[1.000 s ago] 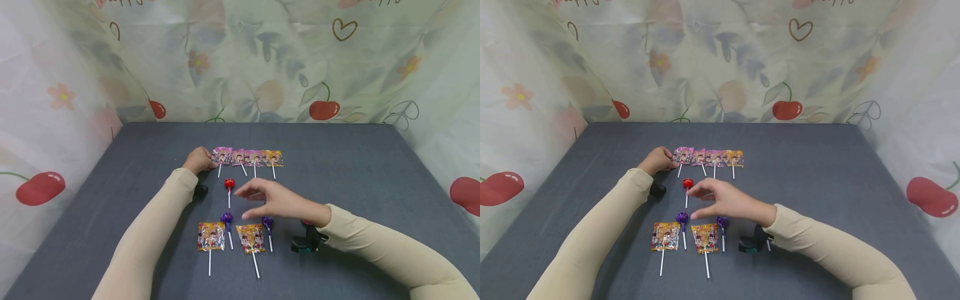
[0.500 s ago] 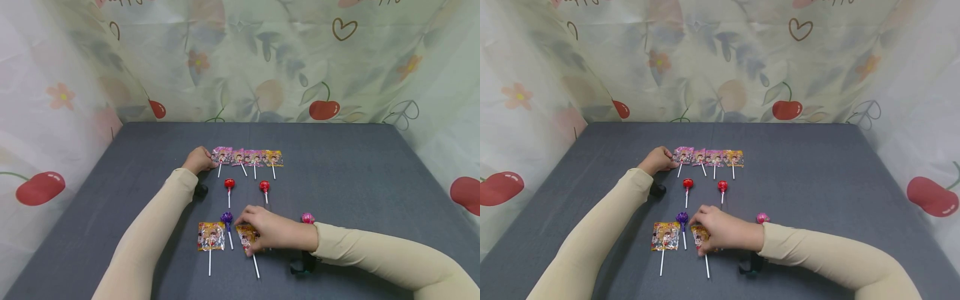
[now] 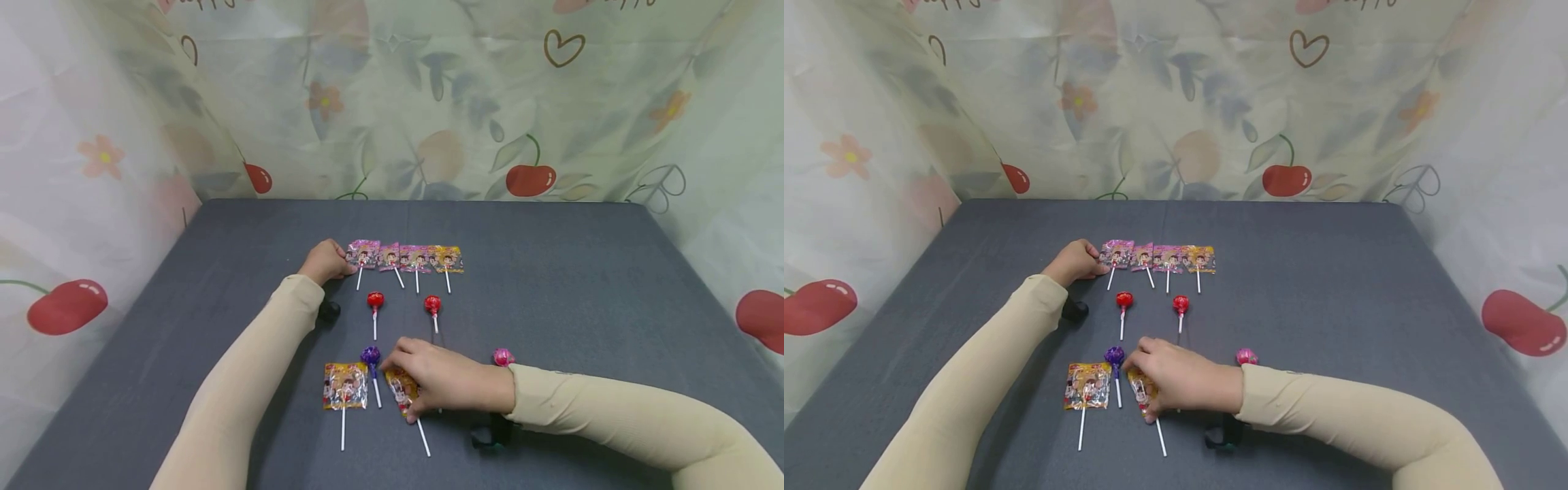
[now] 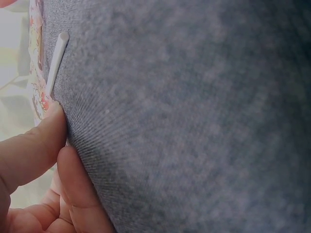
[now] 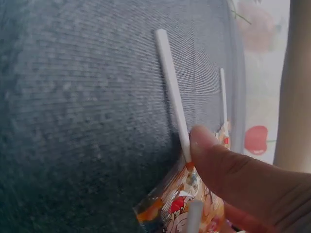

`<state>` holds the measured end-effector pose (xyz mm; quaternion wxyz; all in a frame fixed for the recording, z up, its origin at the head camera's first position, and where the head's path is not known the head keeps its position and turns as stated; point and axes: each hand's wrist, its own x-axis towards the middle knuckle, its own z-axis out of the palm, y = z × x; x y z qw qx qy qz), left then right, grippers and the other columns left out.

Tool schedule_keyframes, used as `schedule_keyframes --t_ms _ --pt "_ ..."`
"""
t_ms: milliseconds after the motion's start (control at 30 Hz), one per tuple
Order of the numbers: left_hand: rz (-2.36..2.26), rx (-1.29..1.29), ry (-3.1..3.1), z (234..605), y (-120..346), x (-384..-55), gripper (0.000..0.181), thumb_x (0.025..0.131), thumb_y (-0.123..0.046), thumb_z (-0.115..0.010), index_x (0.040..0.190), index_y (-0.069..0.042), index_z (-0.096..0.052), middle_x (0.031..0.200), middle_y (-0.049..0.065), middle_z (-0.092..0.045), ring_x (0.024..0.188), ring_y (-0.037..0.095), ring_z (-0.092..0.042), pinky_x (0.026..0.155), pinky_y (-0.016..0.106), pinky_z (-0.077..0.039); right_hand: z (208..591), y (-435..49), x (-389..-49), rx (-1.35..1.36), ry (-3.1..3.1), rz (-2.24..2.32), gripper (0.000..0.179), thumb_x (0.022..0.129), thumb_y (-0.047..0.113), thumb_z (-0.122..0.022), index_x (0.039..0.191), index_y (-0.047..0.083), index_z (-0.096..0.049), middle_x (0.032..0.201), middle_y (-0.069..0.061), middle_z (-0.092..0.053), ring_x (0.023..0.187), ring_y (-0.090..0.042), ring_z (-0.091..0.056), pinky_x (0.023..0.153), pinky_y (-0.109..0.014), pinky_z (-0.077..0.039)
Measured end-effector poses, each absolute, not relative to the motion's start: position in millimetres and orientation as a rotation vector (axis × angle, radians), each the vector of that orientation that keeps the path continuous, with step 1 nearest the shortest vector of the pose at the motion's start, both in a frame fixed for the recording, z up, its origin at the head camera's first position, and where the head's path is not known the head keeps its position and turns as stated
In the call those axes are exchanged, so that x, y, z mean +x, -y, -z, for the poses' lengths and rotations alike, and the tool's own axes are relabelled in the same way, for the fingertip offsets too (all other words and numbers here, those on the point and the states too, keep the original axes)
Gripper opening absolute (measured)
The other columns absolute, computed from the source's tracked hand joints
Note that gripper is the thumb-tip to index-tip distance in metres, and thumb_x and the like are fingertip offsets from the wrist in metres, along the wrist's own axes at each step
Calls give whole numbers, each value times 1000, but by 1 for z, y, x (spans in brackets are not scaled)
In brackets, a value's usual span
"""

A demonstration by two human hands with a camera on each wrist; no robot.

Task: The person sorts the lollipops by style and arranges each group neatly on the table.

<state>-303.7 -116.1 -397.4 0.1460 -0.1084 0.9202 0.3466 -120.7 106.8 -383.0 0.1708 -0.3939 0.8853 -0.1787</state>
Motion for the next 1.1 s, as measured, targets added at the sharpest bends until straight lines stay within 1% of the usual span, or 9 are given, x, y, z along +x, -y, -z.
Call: schedule_keyframes --t_ms 167,300,467,633,733,833,1033,1100 --pt "-999 -333 -2644 396 115 -303 32 81 -14 -79 92 -9 -49 87 6 -50 62 11 -53 53 21 -43 381 -106 -122 -1172 -2484 543 66 67 33 -89 125 19 -61 104 7 -49 90 -3 -48 82 -19 -46" --pt "-1001 -333 -2647 397 115 -303 33 81 -13 -79 92 -9 -49 87 6 -49 62 11 -52 52 20 -43 378 -106 -123 -1213 -2456 564 65 68 32 -88 126 23 -60 105 9 -47 93 -2 -46 82 -19 -46" --pt "-998 -341 -2643 396 114 -303 32 81 -14 -79 92 -9 -48 87 6 -49 62 11 -52 52 20 -44 373 -108 -120 -1253 -2414 604 63 69 30 -88 125 27 -61 107 10 -47 97 -1 -48 83 -19 -46" --pt "-990 -338 -2644 397 115 -304 33 81 -14 -79 92 -9 -48 87 6 -49 62 11 -52 52 20 -44 367 -108 -119 -1209 -2347 709 56 72 22 -87 122 24 -63 108 9 -50 98 -2 -50 87 -19 -47" --pt "-993 -334 -2644 397 115 -304 32 81 -14 -79 91 -9 -48 87 6 -50 62 11 -52 52 20 -44 367 -111 -120 -1180 -2316 800 51 73 18 -86 120 21 -65 108 9 -53 97 -3 -52 87 -20 -47" --pt "-999 -328 -2642 397 115 -304 33 81 -14 -79 91 -9 -48 87 6 -49 61 10 -52 52 19 -44 369 -114 -120 -1154 -2300 891 49 75 19 -84 120 22 -66 107 10 -57 95 -3 -53 85 -20 -47" --pt "-1012 -324 -2643 399 115 -304 33 81 -14 -79 91 -9 -48 86 6 -49 60 10 -52 52 20 -44 380 -119 -118 -1105 -2275 1070 50 77 25 -82 124 23 -66 105 13 -62 91 -2 -55 82 -21 -47" --pt "-1011 -324 -2643 399 115 -305 33 81 -14 -79 91 -9 -48 86 6 -49 60 11 -52 52 20 -43 381 -121 -117 -1112 -2267 1127 49 77 25 -82 123 22 -66 103 13 -63 89 -2 -55 78 -21 -47"
